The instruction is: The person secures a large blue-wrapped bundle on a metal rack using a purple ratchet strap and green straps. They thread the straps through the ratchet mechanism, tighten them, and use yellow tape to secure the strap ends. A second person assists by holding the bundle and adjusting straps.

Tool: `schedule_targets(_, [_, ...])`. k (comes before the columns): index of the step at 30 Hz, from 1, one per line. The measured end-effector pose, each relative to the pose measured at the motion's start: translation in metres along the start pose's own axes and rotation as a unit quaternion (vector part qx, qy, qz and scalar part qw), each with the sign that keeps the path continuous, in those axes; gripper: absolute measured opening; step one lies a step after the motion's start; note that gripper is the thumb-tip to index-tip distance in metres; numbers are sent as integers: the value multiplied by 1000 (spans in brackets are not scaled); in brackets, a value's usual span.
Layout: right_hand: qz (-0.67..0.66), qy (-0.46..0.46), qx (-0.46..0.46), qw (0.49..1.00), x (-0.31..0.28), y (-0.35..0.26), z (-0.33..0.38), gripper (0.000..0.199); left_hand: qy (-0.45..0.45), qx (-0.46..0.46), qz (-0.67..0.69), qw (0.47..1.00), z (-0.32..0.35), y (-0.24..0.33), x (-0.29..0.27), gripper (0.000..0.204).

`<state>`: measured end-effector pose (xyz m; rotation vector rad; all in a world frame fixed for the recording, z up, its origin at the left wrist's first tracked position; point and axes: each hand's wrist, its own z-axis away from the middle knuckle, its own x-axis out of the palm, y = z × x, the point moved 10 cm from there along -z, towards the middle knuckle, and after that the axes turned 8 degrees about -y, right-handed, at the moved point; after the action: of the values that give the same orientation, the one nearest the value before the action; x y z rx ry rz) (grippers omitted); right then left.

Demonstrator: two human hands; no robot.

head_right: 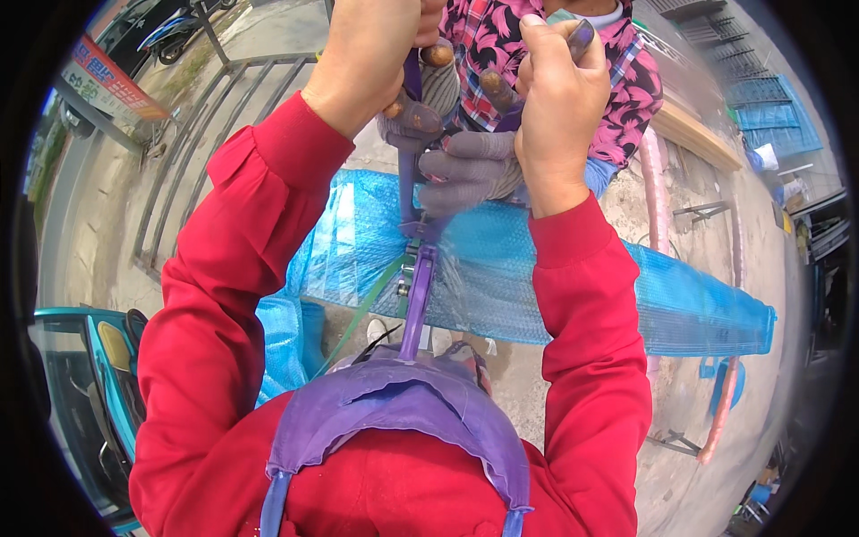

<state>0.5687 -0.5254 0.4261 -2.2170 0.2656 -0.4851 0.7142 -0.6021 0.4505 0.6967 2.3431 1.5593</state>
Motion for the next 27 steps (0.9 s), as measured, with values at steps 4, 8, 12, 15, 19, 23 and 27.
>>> schedule_targets(4, [-18, -1, -15, 1000, -39, -6, -5, 23, 12, 31, 139, 990, -21, -16, -44, 27])
schedule_targets(8, [-83, 35, 30, 996, -112, 9, -7, 33, 135, 20, 221, 966, -14, -56, -201, 26])
schedule_targets(12, [-75, 152, 35, 985, -191, 29, 8, 36, 174, 33, 233, 956, 9, -98, -321, 28])
schedule_targets(15, [-102, 266, 67, 956, -302, 71, 49, 39, 323, -17, 280, 904, 51, -193, -398, 28])
schedule_targets(19, [-82, 372, 97, 919, -400, 132, 114, 47, 469, -107, 233, 845, 122, -275, -447, 28])
schedule_targets(23, [-126, 431, 84, 889, -442, 156, 161, 49, 473, -135, 294, 820, 152, -313, -435, 29])
schedule_targets(27, [-79, 446, 75, 889, -464, 154, 160, 51, 455, -81, 367, 807, 144, -312, -423, 29])
